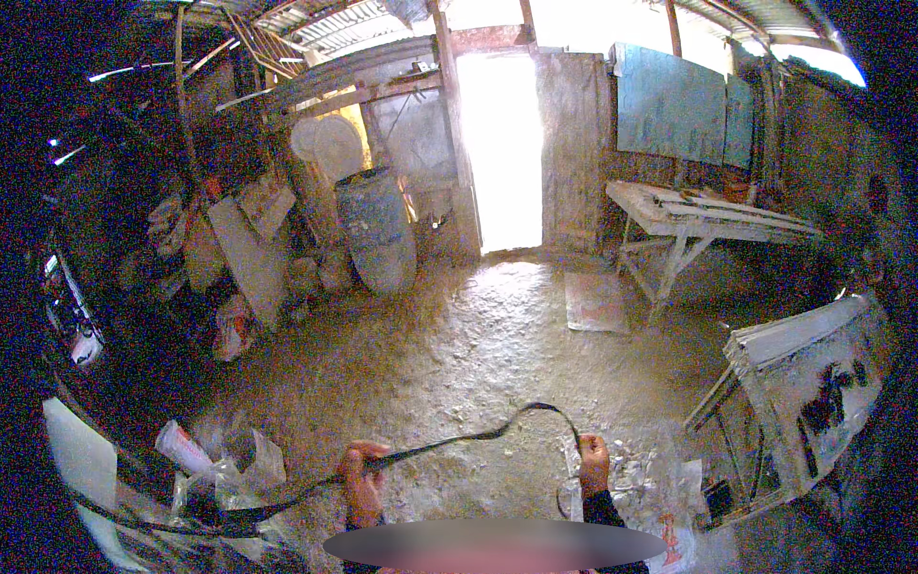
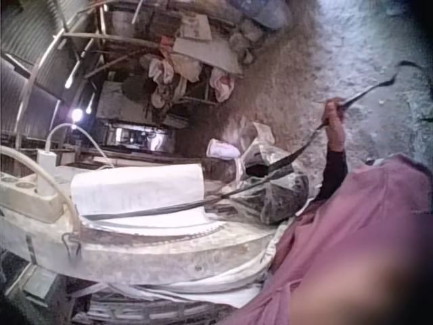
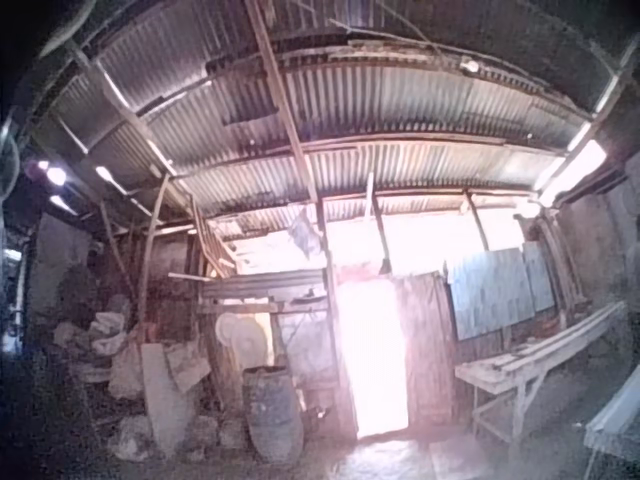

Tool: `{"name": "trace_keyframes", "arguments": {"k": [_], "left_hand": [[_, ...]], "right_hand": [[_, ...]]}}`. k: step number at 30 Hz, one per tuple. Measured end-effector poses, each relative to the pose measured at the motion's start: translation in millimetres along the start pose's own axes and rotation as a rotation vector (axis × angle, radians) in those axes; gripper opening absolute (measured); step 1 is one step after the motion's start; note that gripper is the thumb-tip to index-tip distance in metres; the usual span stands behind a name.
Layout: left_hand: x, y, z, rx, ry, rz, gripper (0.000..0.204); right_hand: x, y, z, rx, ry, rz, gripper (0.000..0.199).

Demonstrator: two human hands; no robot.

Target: The person sits on the floor and ties black cords into knots by hand. They repeatedly pick up cords, tie them, and place the finished knots on the table. Another person is visible in the background working at a separate table.

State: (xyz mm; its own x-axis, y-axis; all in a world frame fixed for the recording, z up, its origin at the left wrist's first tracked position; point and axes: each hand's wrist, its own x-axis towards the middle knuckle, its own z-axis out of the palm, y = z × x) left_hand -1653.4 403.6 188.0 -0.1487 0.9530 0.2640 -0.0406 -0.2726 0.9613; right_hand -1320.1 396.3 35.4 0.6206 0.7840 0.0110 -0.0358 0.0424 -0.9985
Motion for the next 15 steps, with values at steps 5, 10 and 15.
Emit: {"name": "trace_keyframes", "arguments": {"k": [5,10,15], "left_hand": [[-13,-31,42,0.199,-0.459,-0.105,0.032],[-40,-99,57,0.51,-0.616,0.395,0.031],[-60,-162,67,0.309,-0.864,0.205,0.035]], "right_hand": [[-50,-63,39,-0.463,-0.214,-0.48,0.042],[-114,-133,82,-0.544,-0.832,-0.896,0.058],[-128,-132,107,-0.568,-1.116,-0.756,0.044]]}}
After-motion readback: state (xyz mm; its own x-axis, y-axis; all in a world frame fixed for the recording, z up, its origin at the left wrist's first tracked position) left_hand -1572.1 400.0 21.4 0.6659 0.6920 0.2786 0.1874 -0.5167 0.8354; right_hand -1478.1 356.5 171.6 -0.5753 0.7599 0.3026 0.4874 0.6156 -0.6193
